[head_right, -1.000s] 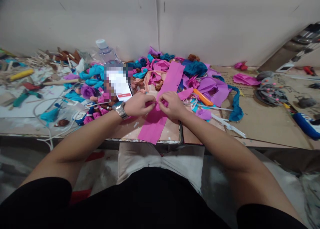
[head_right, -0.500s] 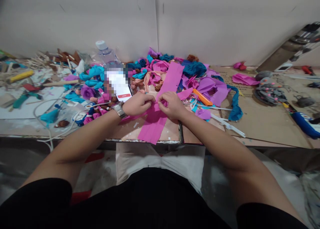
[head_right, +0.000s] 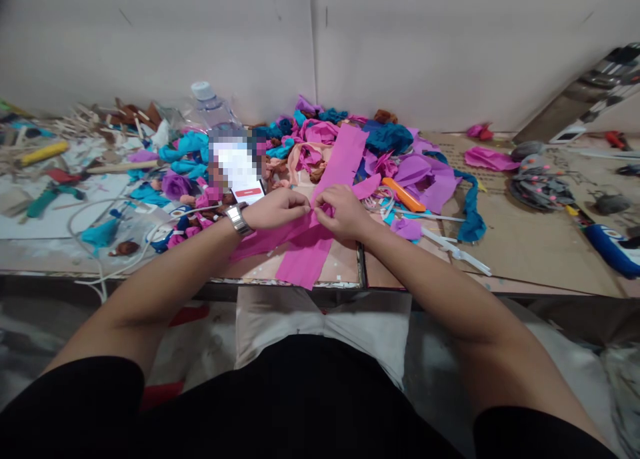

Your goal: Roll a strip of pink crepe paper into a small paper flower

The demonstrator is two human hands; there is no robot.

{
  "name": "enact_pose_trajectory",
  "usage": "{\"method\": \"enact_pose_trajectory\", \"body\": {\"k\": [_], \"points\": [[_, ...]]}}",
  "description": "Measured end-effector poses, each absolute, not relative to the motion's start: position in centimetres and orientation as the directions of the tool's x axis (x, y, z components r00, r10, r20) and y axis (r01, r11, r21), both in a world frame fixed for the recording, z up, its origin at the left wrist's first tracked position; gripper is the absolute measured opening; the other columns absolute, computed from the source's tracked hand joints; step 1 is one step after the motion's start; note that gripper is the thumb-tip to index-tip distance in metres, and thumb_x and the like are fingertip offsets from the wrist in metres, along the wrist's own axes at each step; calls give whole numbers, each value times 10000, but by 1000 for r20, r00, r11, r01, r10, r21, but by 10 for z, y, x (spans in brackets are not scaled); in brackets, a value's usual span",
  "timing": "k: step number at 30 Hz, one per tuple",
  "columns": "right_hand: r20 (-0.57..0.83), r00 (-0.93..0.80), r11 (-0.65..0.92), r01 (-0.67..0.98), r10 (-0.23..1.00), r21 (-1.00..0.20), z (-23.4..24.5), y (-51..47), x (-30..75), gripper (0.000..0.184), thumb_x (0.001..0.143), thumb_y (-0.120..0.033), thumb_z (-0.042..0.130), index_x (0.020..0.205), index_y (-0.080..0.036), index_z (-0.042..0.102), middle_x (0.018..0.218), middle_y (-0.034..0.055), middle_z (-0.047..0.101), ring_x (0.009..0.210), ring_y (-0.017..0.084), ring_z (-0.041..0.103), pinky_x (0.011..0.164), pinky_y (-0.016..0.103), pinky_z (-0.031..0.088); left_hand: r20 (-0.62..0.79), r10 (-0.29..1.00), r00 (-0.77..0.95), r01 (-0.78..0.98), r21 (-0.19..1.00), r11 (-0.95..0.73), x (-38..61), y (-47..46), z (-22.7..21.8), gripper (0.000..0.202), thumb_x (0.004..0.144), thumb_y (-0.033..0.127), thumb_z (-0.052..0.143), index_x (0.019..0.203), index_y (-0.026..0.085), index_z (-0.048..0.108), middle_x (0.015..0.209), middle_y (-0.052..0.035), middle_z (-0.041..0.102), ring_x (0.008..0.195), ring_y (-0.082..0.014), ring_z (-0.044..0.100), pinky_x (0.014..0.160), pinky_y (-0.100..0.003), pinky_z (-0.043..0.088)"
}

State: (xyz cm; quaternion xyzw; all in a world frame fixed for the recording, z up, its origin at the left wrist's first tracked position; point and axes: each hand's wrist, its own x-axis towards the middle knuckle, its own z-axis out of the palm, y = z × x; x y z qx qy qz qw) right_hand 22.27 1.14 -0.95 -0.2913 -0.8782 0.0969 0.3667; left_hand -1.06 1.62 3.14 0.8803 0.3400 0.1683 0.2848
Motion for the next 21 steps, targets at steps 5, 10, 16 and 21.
{"method": "enact_pose_trajectory", "body": {"k": [5, 10, 16, 21], "points": [[590, -547, 803, 451, 594, -390, -9, 11, 222, 61, 912, -243, 636, 854, -233, 623, 882, 66, 747, 869, 254, 649, 838, 416, 436, 94, 722, 686, 541, 598, -591, -12, 19, 30, 203, 889, 241, 516, 761, 150, 645, 683, 6, 609, 655, -125, 516, 667, -285, 349], [596, -536, 799, 458, 598, -390, -10, 11, 222, 70, 911, -250, 637, 844, -232, 625, 877, 68, 748, 860, 255, 646, 837, 424, 430, 107, 740, 664, 568, 572, -592, -13, 20, 29, 200, 889, 226, 525, 779, 144, 670, 668, 1, 613, 634, -126, 507, 656, -294, 327], [603, -531, 801, 453, 595, -391, -12, 13, 223, 67, 912, -248, 652, 851, -234, 631, 877, 66, 748, 855, 254, 650, 828, 421, 441, 101, 673, 733, 503, 585, -636, -14, 20, 28, 348, 1005, 396, 544, 790, 150, 662, 671, -7, 619, 613, -118, 487, 635, -290, 311], [585, -534, 789, 477, 610, -388, -11, 12, 223, 81, 917, -273, 659, 849, -236, 637, 867, 67, 748, 853, 260, 659, 827, 428, 439, 101, 662, 743, 492, 589, -641, -13, 20, 29, 394, 1025, 412, 539, 729, 161, 606, 626, 10, 556, 589, -110, 464, 627, -289, 302]]}}
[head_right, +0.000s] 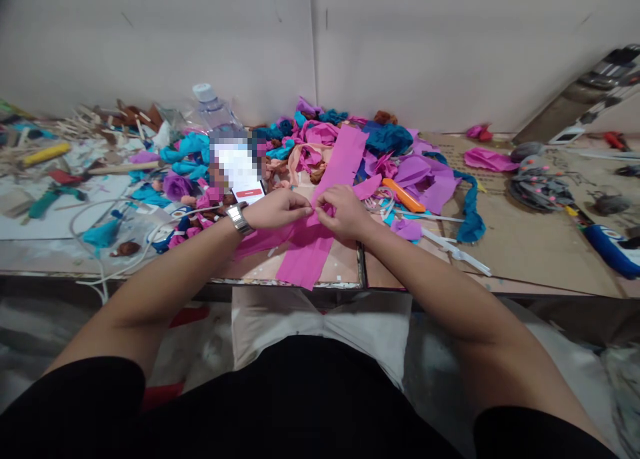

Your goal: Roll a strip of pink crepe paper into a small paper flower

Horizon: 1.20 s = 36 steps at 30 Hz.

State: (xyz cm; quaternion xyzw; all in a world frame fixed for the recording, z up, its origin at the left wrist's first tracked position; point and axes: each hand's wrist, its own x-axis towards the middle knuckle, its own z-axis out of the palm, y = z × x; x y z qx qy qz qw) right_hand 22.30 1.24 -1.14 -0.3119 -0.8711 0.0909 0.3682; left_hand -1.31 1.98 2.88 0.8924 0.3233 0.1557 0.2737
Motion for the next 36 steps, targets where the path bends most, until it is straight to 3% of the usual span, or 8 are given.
{"method": "enact_pose_trajectory", "body": {"k": [8, 14, 19, 25, 30, 36], "points": [[568, -534, 778, 477, 626, -408, -10, 10, 224, 159, 982, -380, 695, 918, -235, 694, 916, 72, 775, 904, 272, 682, 863, 443, 459, 87, 670, 737, 495, 604, -624, -13, 21, 27, 411, 1032, 440, 543, 745, 157, 627, 634, 3, 582, 591, -108, 466, 620, -279, 303], [567, -525, 769, 500, 634, -397, -9, 11, 224, 130, 975, -339, 676, 933, -228, 727, 934, 82, 798, 913, 283, 694, 873, 456, 470, 46, 682, 730, 488, 663, -567, -14, 23, 26, 323, 964, 417, 590, 830, 146, 703, 698, -6, 631, 627, -122, 511, 622, -272, 345], [586, -531, 788, 473, 613, -395, -8, 10, 223, 110, 952, -328, 704, 969, -237, 765, 948, 73, 819, 938, 285, 709, 893, 465, 480, 2, 669, 743, 485, 687, -541, -16, 26, 24, 341, 955, 430, 589, 798, 142, 682, 674, 5, 595, 608, -110, 475, 606, -265, 328], [583, -528, 783, 483, 618, -393, -7, 10, 223, 99, 960, -316, 698, 965, -254, 775, 947, 61, 827, 947, 277, 715, 907, 467, 476, -59, 668, 742, 470, 755, -456, -17, 29, 24, 252, 913, 349, 604, 893, 136, 736, 745, -1, 675, 653, -112, 537, 660, -248, 397], [592, -535, 794, 480, 603, -373, -8, 11, 223, 98, 949, -301, 694, 959, -247, 775, 941, 73, 827, 937, 281, 714, 894, 465, 477, -73, 659, 749, 456, 779, -431, -18, 27, 30, 279, 902, 387, 615, 820, 138, 714, 708, 9, 628, 638, -107, 494, 635, -244, 379], [604, -541, 805, 474, 586, -357, -9, 11, 224, 124, 960, -318, 702, 980, -246, 801, 938, 72, 837, 946, 285, 711, 900, 475, 474, -99, 628, 772, 454, 777, -436, -18, 27, 28, 332, 944, 436, 602, 874, 136, 725, 702, 11, 611, 616, -101, 466, 627, -244, 371]]}}
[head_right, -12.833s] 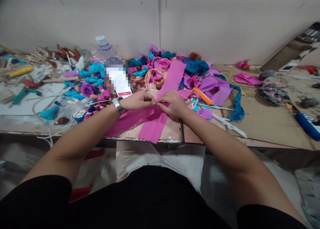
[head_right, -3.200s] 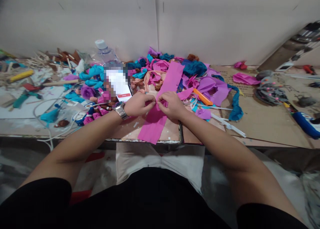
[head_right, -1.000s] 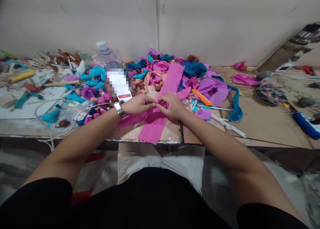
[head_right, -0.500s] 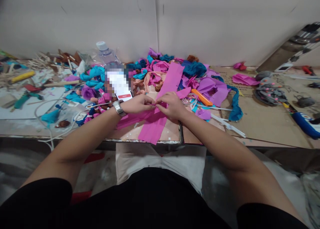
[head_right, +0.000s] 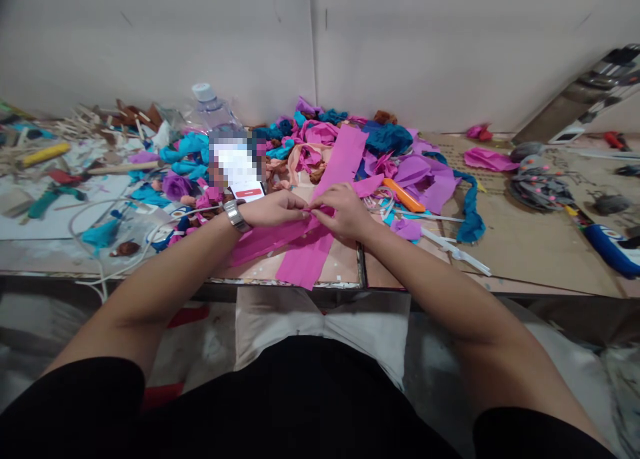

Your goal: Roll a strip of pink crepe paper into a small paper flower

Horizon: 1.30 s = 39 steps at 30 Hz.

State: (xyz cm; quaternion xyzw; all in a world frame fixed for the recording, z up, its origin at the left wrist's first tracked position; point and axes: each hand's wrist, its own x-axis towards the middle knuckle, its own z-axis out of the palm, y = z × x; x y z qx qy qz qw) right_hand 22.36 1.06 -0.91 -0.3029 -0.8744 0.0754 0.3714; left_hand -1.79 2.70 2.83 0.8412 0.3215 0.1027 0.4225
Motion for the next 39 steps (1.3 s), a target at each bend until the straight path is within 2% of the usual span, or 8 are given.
{"method": "enact_pose_trajectory", "body": {"k": [6, 16, 21, 26, 35, 39], "points": [[608, -522, 793, 495, 597, -353, -10, 13, 224, 113, 938, -276, 689, 965, -256, 797, 937, 67, 835, 944, 286, 712, 902, 482, 472, -96, 620, 779, 450, 774, -445, -19, 28, 26, 416, 999, 492, 557, 844, 137, 710, 666, 9, 557, 583, -98, 413, 593, -248, 330], [606, -554, 817, 461, 571, -348, -5, 9, 224, 147, 976, -314, 665, 977, -269, 805, 955, 64, 841, 960, 287, 723, 921, 495, 476, -132, 658, 741, 434, 842, -320, -18, 26, 29, 323, 947, 442, 631, 810, 152, 673, 625, 35, 482, 546, -90, 351, 535, -240, 278], [628, -559, 835, 445, 542, -324, -4, 10, 224, 166, 994, -329, 665, 977, -275, 821, 948, 62, 844, 951, 283, 727, 912, 497, 467, -137, 651, 747, 418, 858, -298, -17, 25, 32, 270, 913, 396, 644, 825, 146, 699, 639, 34, 484, 559, -92, 351, 542, -246, 273], [621, -553, 826, 451, 556, -337, -7, 11, 224, 143, 973, -319, 675, 963, -274, 810, 953, 63, 842, 955, 285, 718, 925, 500, 466, -127, 707, 695, 442, 852, -281, -18, 25, 31, 338, 950, 448, 595, 845, 147, 709, 673, 19, 517, 583, -102, 381, 570, -259, 305], [621, -538, 813, 479, 569, -330, -7, 10, 224, 172, 982, -385, 697, 959, -253, 804, 913, 74, 833, 910, 283, 704, 903, 492, 467, -122, 694, 709, 427, 858, -286, -18, 26, 29, 339, 945, 471, 624, 811, 164, 676, 642, 35, 465, 561, -98, 345, 555, -258, 266], [618, -542, 815, 476, 569, -332, -8, 10, 224, 166, 980, -368, 690, 941, -259, 809, 904, 68, 834, 917, 288, 704, 919, 501, 468, -116, 702, 702, 443, 844, -304, -18, 27, 29, 342, 955, 458, 605, 804, 162, 683, 640, 34, 468, 564, -99, 348, 563, -265, 273]]}}
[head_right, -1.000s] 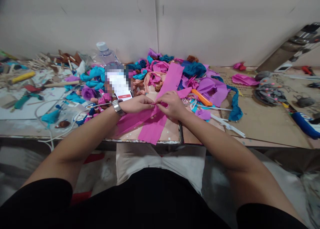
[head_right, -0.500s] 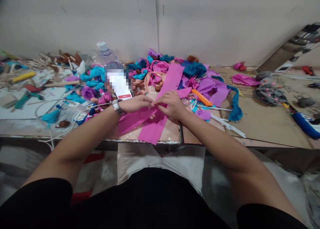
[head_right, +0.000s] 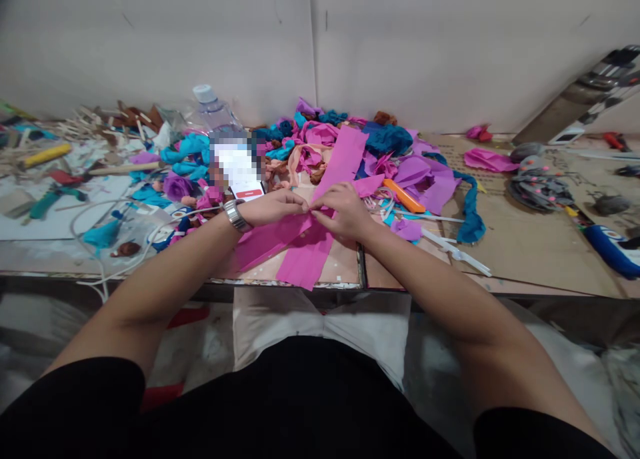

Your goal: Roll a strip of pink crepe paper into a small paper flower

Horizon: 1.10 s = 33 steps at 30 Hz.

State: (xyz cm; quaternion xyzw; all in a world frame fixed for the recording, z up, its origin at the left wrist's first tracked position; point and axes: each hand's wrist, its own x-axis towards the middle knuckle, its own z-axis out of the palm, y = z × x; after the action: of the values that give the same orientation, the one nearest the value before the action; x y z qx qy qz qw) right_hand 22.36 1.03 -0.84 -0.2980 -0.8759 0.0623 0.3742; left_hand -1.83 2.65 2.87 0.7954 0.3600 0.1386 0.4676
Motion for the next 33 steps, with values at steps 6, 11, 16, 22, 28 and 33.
{"method": "enact_pose_trajectory", "body": {"k": [6, 11, 16, 22, 28, 33], "points": [[658, -535, 837, 458, 529, -300, -9, 10, 223, 164, 985, -347, 688, 957, -249, 817, 889, 65, 835, 889, 278, 714, 881, 480, 469, -90, 705, 704, 433, 841, -325, -19, 29, 24, 383, 960, 487, 618, 761, 162, 658, 636, 34, 472, 571, -97, 363, 582, -264, 294], [657, -532, 831, 471, 534, -295, -9, 9, 223, 155, 978, -333, 693, 944, -235, 807, 889, 72, 831, 896, 279, 716, 888, 478, 463, -58, 704, 708, 428, 828, -362, -18, 29, 25, 379, 952, 481, 616, 778, 151, 680, 646, 31, 494, 581, -95, 379, 591, -260, 301], [624, -533, 808, 497, 572, -317, -8, 9, 223, 162, 983, -341, 677, 961, -236, 799, 915, 82, 832, 928, 289, 712, 901, 481, 456, -29, 700, 714, 416, 821, -391, -18, 29, 26, 400, 968, 479, 593, 773, 143, 689, 652, 23, 506, 598, -96, 388, 605, -256, 316], [621, -518, 796, 508, 588, -330, -8, 9, 222, 153, 986, -342, 675, 957, -239, 784, 909, 75, 823, 921, 293, 707, 895, 485, 445, -8, 698, 716, 426, 798, -427, -18, 29, 27, 394, 982, 454, 577, 739, 151, 649, 655, 25, 492, 604, -97, 393, 610, -262, 311], [593, -528, 786, 506, 608, -356, -8, 9, 223, 122, 987, -326, 677, 972, -239, 762, 951, 78, 813, 949, 293, 705, 908, 478, 440, 33, 685, 728, 417, 771, -481, -18, 29, 28, 389, 994, 442, 560, 753, 150, 653, 681, 20, 518, 638, -102, 429, 641, -263, 335], [576, -531, 777, 507, 622, -372, -8, 9, 223, 125, 991, -328, 666, 977, -236, 749, 974, 88, 809, 968, 304, 700, 919, 485, 439, 59, 674, 736, 414, 749, -517, -18, 31, 26, 389, 999, 423, 556, 723, 155, 610, 687, 15, 523, 655, -107, 446, 652, -263, 345]]}}
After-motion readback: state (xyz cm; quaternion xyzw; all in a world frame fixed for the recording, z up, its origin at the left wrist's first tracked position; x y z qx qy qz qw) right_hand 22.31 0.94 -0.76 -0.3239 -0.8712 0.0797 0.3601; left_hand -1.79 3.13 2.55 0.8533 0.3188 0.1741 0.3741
